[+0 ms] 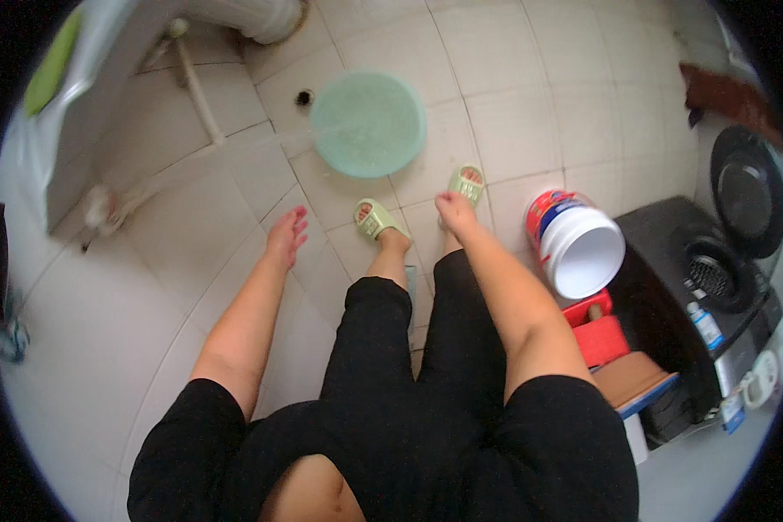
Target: The person washes a cloth under a tap and wrings it out. They then pour water from a basin onto the tiled floor. Using a flat mop, the person mops the floor area, repeatedly dipping the mop into the basin and wringing it out by hand to continue cleaning.
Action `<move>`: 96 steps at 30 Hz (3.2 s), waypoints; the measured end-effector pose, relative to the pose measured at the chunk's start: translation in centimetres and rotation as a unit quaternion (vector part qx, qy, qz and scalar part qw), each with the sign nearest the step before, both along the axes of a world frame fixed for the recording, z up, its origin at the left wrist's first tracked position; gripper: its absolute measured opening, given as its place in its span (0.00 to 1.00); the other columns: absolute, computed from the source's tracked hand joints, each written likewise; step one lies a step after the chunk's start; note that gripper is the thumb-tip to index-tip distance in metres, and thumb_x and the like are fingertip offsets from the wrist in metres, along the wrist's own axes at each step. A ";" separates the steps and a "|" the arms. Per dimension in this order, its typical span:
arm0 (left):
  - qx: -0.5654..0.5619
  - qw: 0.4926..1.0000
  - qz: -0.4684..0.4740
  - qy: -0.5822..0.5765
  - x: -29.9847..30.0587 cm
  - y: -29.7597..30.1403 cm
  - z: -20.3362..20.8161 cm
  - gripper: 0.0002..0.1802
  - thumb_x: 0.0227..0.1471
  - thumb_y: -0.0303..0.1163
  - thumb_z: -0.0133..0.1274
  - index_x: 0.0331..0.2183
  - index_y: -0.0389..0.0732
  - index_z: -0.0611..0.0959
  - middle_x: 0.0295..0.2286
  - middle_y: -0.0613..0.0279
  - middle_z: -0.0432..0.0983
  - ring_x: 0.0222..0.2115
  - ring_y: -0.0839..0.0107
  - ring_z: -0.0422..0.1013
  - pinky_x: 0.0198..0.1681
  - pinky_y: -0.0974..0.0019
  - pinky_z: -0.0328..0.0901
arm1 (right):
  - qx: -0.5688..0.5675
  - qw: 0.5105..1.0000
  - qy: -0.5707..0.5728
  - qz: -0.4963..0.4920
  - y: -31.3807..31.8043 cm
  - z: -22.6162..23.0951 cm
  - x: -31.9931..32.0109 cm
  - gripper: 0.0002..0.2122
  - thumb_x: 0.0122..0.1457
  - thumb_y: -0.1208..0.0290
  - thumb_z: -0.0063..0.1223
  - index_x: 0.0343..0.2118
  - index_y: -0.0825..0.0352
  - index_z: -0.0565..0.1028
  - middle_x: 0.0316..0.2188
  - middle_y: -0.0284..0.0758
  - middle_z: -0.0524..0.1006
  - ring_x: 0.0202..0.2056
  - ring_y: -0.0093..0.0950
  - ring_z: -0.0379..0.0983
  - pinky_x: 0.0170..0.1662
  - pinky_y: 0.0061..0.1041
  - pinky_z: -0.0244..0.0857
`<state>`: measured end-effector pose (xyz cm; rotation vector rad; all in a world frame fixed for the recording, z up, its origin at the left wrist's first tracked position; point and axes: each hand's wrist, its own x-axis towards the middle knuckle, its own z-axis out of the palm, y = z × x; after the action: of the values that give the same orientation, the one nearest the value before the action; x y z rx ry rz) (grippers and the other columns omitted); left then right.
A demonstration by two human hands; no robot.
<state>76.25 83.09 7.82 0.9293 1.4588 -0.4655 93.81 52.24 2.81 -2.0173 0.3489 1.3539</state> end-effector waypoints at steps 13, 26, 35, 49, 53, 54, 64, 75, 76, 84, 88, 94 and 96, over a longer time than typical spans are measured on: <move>-0.022 0.987 0.140 0.077 4.7 -1.5 -30.1 0.30 0.43 0.36 0.52 0.47 0.36 0.60 0.43 0.54 0.61 0.44 0.60 0.61 0.41 0.58 0.62 | 0.079 0.995 0.037 -0.050 8.5 -24.8 10.6 0.26 0.41 0.63 0.54 0.45 0.68 0.63 0.36 0.44 0.70 0.37 0.37 0.68 0.38 0.34 0.64; 0.052 0.971 0.230 -0.032 3.7 -5.7 -22.0 0.29 0.37 0.16 0.42 0.47 0.35 0.63 0.44 0.54 0.63 0.44 0.62 0.62 0.48 0.65 0.58 | 0.119 0.970 0.058 -0.203 3.9 -17.4 4.3 0.18 0.40 0.77 0.44 0.38 0.73 0.65 0.24 0.38 0.69 0.25 0.29 0.65 0.23 0.28 0.60; 0.010 0.985 0.101 -0.136 5.9 -10.3 -0.9 0.32 0.37 0.17 0.42 0.49 0.34 0.59 0.47 0.55 0.60 0.48 0.63 0.57 0.50 0.63 0.54 | 0.179 0.943 -0.012 -0.281 -4.0 3.9 2.9 0.22 0.39 0.77 0.43 0.43 0.74 0.63 0.33 0.38 0.70 0.36 0.27 0.67 0.39 0.25 0.61; -0.037 0.928 -0.227 -0.294 12.8 -14.8 24.6 0.28 0.42 0.22 0.49 0.47 0.37 0.61 0.43 0.58 0.63 0.42 0.66 0.63 0.44 0.63 0.60 | 0.292 0.814 -0.253 -0.434 -14.3 28.7 -4.1 0.20 0.41 0.79 0.42 0.43 0.70 0.65 0.34 0.35 0.71 0.35 0.24 0.67 0.39 0.23 0.61; -0.118 0.865 -0.349 -0.342 14.8 -16.1 28.7 0.26 0.45 0.25 0.49 0.47 0.37 0.62 0.42 0.59 0.64 0.41 0.67 0.65 0.41 0.64 0.63 | 0.283 0.756 -0.271 -0.525 -16.1 34.2 -8.9 0.21 0.41 0.80 0.42 0.43 0.69 0.65 0.34 0.35 0.71 0.35 0.24 0.67 0.39 0.24 0.61; -0.129 0.838 -0.385 -0.364 15.1 -17.2 30.4 0.24 0.46 0.27 0.48 0.47 0.37 0.63 0.40 0.60 0.66 0.39 0.68 0.66 0.41 0.64 0.63 | 0.282 0.736 -0.285 -0.545 -16.5 35.0 -10.5 0.21 0.41 0.80 0.42 0.43 0.69 0.65 0.34 0.35 0.71 0.35 0.24 0.67 0.39 0.24 0.61; -0.210 0.625 -0.700 -0.274 12.4 -27.8 33.9 0.22 0.47 0.32 0.47 0.44 0.36 0.65 0.35 0.57 0.70 0.31 0.66 0.70 0.30 0.67 0.68 | 0.207 0.494 -0.280 -0.797 -16.9 37.9 -31.1 0.21 0.40 0.78 0.44 0.42 0.70 0.64 0.34 0.36 0.68 0.37 0.26 0.64 0.40 0.27 0.59; -0.329 0.351 -0.861 -0.163 -1.0 -47.8 36.1 0.18 0.47 0.35 0.49 0.40 0.35 0.69 0.30 0.60 0.71 0.27 0.73 0.69 0.28 0.72 0.66 | 0.093 0.211 -0.231 -0.945 -16.6 37.6 -52.3 0.22 0.41 0.76 0.47 0.44 0.71 0.63 0.36 0.39 0.67 0.36 0.33 0.63 0.38 0.31 0.58; -0.330 0.336 -0.869 -0.152 -2.5 -49.6 36.4 0.18 0.47 0.34 0.48 0.40 0.35 0.69 0.30 0.60 0.71 0.27 0.73 0.69 0.28 0.72 0.67 | 0.083 0.189 -0.224 -0.953 -17.0 37.8 -53.8 0.23 0.41 0.75 0.47 0.45 0.71 0.62 0.37 0.39 0.66 0.37 0.34 0.63 0.39 0.31 0.57; -0.351 0.244 -0.900 -0.085 -16.0 -64.0 36.9 0.20 0.47 0.32 0.48 0.43 0.36 0.68 0.35 0.60 0.70 0.32 0.71 0.68 0.34 0.69 0.65 | 0.043 0.070 -0.278 -0.957 -23.2 39.3 -65.5 0.29 0.41 0.77 0.48 0.50 0.70 0.57 0.42 0.39 0.64 0.42 0.35 0.61 0.45 0.32 0.56; -0.337 0.218 -0.913 -0.069 -21.6 -70.3 36.5 0.21 0.47 0.32 0.49 0.45 0.39 0.67 0.37 0.62 0.70 0.36 0.71 0.67 0.35 0.68 0.65 | 0.012 0.055 -0.312 -0.948 -28.0 39.3 -70.7 0.27 0.41 0.77 0.48 0.49 0.69 0.59 0.39 0.38 0.67 0.40 0.34 0.64 0.43 0.31 0.59; -0.345 0.268 -0.895 -0.091 -29.4 -79.5 37.1 0.21 0.47 0.28 0.47 0.45 0.37 0.67 0.38 0.60 0.69 0.35 0.70 0.68 0.37 0.65 0.64 | -0.009 0.057 -0.341 -0.938 -36.3 38.6 -78.4 0.22 0.40 0.77 0.50 0.44 0.68 0.63 0.37 0.38 0.68 0.38 0.33 0.65 0.42 0.31 0.60; -0.396 0.267 -0.872 -0.107 -30.9 -82.2 37.6 0.21 0.47 0.27 0.47 0.45 0.37 0.66 0.38 0.60 0.69 0.36 0.69 0.67 0.38 0.65 0.64 | -0.068 0.018 -0.277 -0.958 -39.6 39.2 -79.5 0.24 0.39 0.79 0.48 0.44 0.68 0.62 0.36 0.37 0.68 0.37 0.34 0.65 0.41 0.32 0.60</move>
<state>45.35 0.85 45.47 1.2098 -0.9156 -2.2364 14.35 12.65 41.99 -0.1286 1.6684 -1.3051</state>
